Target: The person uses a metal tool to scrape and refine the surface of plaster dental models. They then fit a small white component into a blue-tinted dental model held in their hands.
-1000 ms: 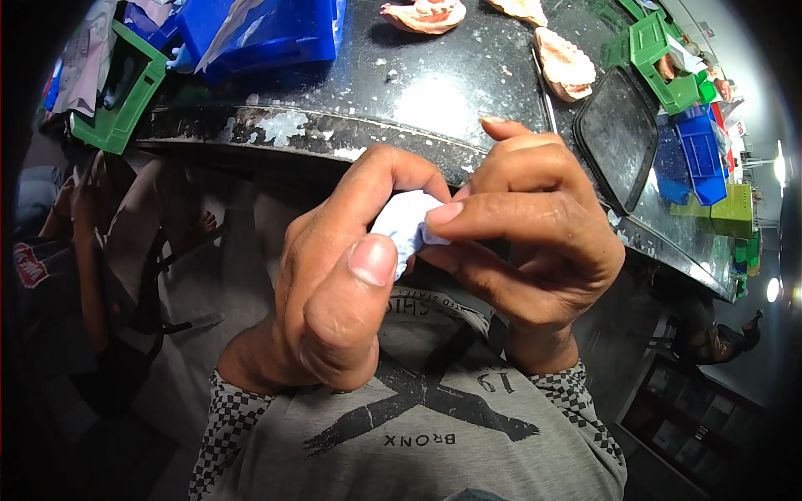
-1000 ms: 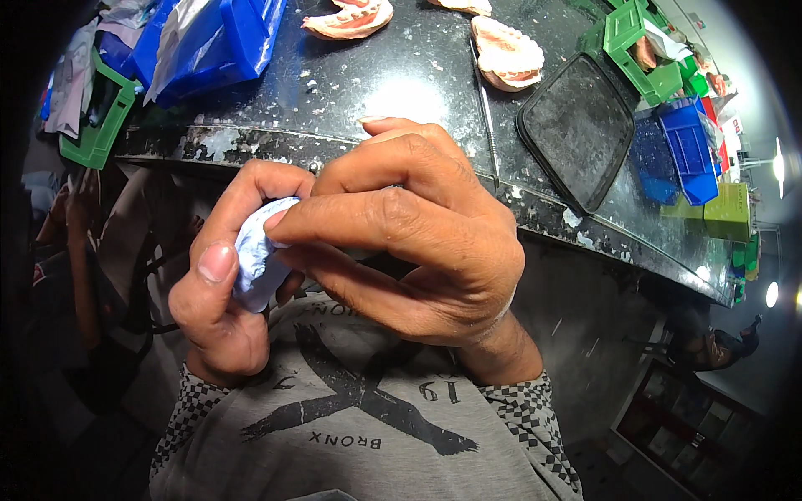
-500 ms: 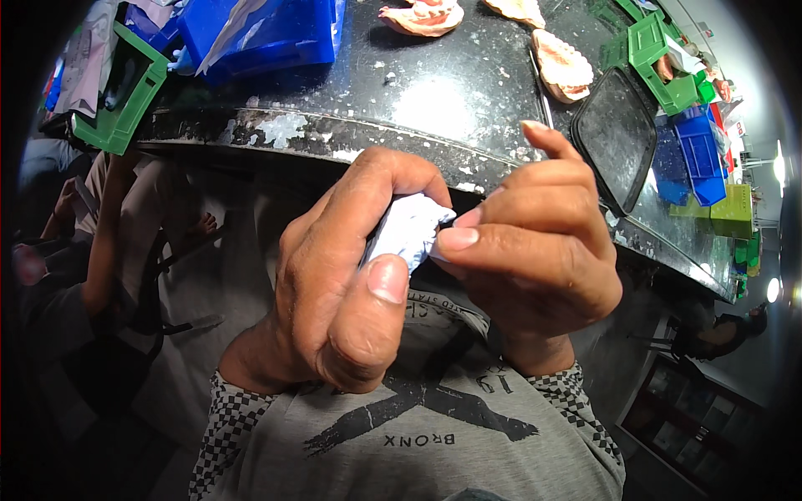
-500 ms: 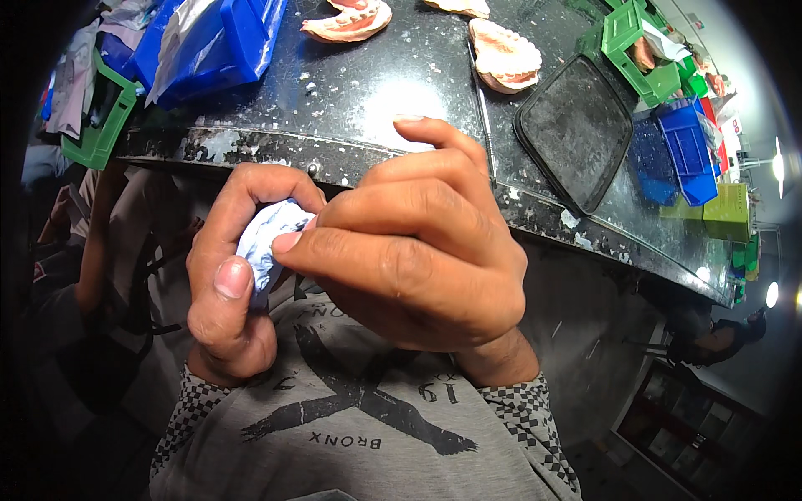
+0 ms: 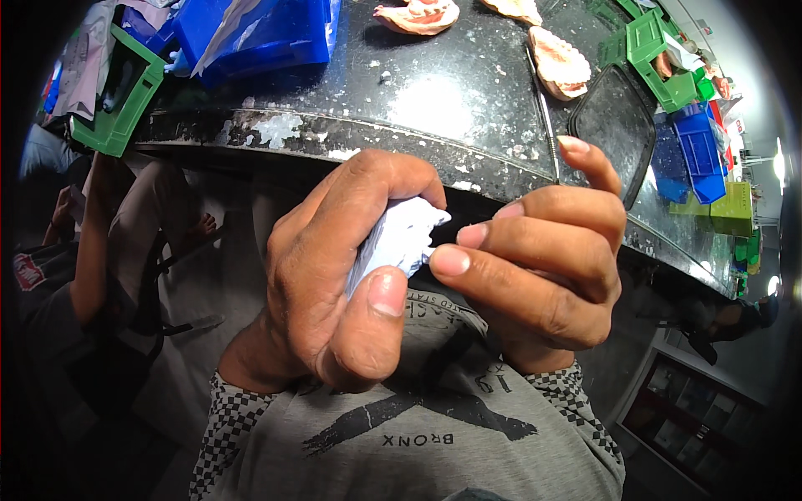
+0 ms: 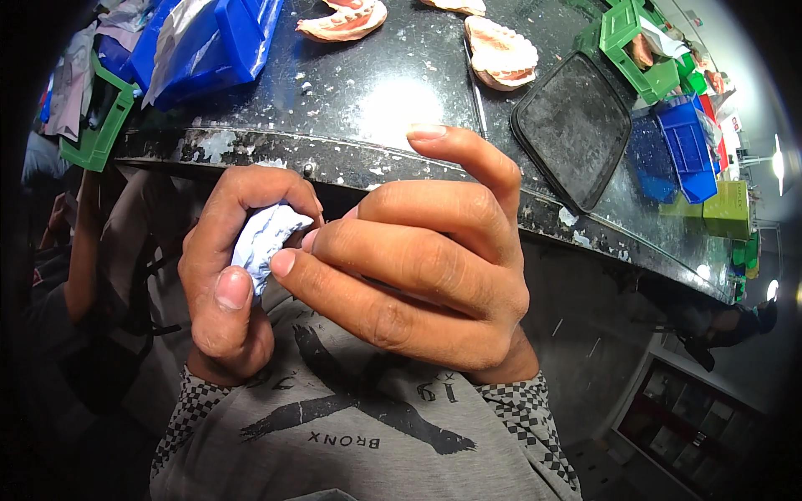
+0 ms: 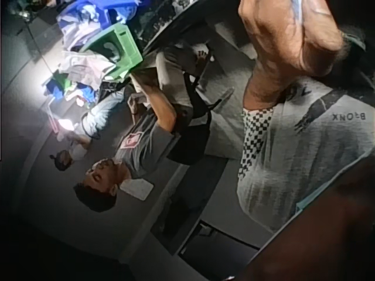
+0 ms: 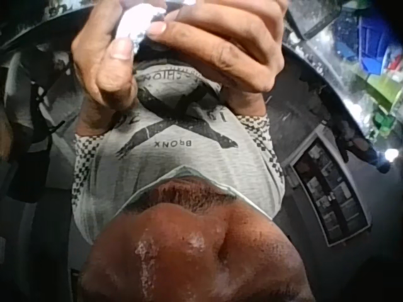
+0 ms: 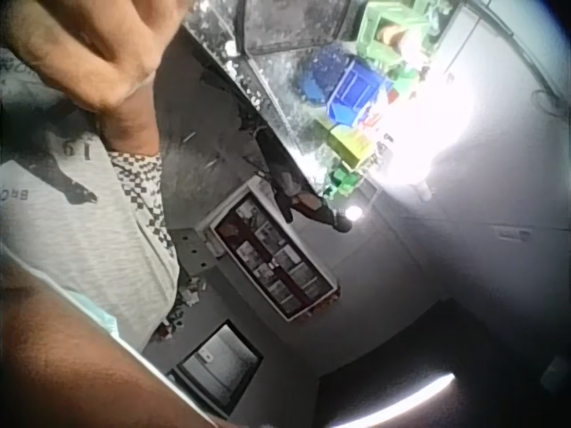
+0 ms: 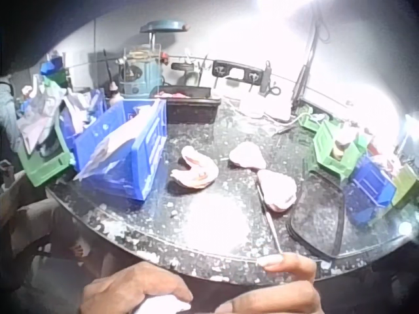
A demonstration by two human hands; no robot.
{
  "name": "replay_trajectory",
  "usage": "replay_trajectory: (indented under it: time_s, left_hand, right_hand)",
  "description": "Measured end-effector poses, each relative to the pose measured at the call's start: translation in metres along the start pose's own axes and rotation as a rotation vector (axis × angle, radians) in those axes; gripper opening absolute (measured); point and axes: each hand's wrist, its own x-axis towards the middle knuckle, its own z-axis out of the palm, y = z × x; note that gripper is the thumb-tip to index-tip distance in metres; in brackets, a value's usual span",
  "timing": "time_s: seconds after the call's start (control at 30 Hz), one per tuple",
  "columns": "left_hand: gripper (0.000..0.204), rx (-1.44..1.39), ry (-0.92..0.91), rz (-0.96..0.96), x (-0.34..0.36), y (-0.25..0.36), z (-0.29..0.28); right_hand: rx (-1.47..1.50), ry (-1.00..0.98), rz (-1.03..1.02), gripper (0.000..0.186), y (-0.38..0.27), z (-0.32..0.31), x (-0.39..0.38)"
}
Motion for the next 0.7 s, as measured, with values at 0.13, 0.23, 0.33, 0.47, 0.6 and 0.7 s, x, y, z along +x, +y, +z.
replay_trajectory:
  time_s: [0.13, 0.23, 0.33, 0.47, 0.6, 0.7]
  left_hand:
    - [0.066, 0.002, -0.025, 0.009, 0.001, 0.0, -0.001]
    - [0.065, -0.003, -0.028, -0.032, 0.001, 0.004, 0.0]
    - [0.064, -0.034, -0.023, -0.036, 0.001, 0.005, 0.001]
    - [0.064, -0.016, -0.027, -0.038, 0.0, 0.006, -0.001]
    - [0.064, -0.044, -0.065, -0.071, 0.002, 0.007, -0.002]
    - [0.065, -0.055, -0.072, -0.076, 0.001, 0.007, -0.003]
  right_hand:
    - [0.019, 0.011, 0.019, 0.014, 0.0, 0.001, 0.001]
    - [0.092, 0.016, 0.047, 0.013, 0.003, 0.003, 0.001]
    - [0.139, 0.027, 0.049, 0.014, 0.007, 0.006, 0.0]
    - [0.187, 0.045, 0.079, 0.015, 0.006, 0.008, 0.001]
    - [0.149, -0.008, 0.043, 0.013, 0.009, -0.001, 0.004]
    - [0.083, -0.019, -0.021, 0.012, 0.007, -0.001, 0.002]
